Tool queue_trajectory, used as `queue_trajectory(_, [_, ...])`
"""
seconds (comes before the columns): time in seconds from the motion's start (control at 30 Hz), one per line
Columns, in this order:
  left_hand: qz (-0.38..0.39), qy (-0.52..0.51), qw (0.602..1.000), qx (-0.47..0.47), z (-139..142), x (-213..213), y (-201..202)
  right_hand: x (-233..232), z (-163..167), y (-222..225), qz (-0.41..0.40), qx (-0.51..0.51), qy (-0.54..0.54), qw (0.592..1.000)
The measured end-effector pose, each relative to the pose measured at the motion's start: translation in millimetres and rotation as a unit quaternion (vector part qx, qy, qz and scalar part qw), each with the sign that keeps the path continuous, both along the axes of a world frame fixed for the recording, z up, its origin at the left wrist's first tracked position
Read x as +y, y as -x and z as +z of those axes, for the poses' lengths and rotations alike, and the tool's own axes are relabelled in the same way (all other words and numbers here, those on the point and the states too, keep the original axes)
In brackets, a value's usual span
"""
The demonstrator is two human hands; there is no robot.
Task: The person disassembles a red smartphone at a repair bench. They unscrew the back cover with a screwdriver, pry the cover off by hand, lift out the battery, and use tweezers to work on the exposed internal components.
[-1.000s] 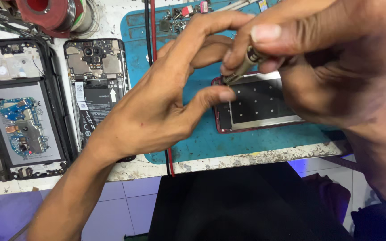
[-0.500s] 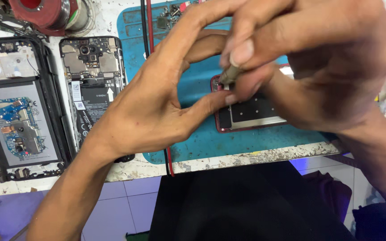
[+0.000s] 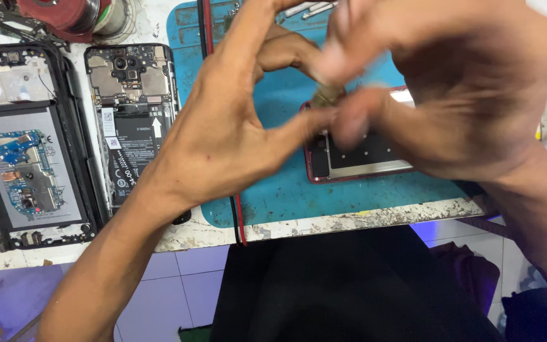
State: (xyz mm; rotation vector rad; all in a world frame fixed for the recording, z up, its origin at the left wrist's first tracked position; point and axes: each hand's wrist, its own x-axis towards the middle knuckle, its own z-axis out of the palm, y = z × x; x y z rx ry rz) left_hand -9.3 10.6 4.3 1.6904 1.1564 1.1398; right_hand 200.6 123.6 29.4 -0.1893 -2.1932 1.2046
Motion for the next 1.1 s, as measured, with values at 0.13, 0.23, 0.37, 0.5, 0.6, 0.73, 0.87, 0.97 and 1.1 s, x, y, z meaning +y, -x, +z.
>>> queue_trajectory(0.13, [-0.019,-0.047,0.999,-0.001,1,-1,1,1,0,-1,-0.005,-0.001,0.069,0.998])
queue_trajectory(0.23, [0.018,-0.015,1.000,0.002,1,4,-4,-1,1,0,-0.005,-0.002,0.048,0.999])
queue_trajectory(0.37, [0.029,-0.037,0.990,0.132,4,6,-3,-2,3,0,0.007,-0.013,0.017,1.000])
queue_trajectory(0.5, [0.033,-0.033,0.978,0.204,2,6,-5,1,4,0,0.025,-0.029,-0.013,0.999])
queue_trajectory(0.6, [0.032,0.016,0.984,0.175,-1,5,-3,0,2,-3,0.012,-0.046,-0.013,0.999])
queue_trajectory(0.73, [0.035,0.009,0.984,0.173,-3,4,-1,-4,-6,-10,0.013,-0.062,-0.016,0.998])
queue_trajectory(0.87, [0.040,0.001,0.981,0.192,-2,4,0,-2,-14,-17,0.024,-0.054,0.000,0.998])
queue_trajectory(0.97, [0.038,-0.014,0.981,0.188,-2,4,0,3,-13,-19,0.034,-0.045,-0.007,0.998])
queue_trajectory(1.1, [0.047,-0.041,0.980,0.188,-3,3,-1,7,-11,-18,0.029,-0.041,-0.019,0.999])
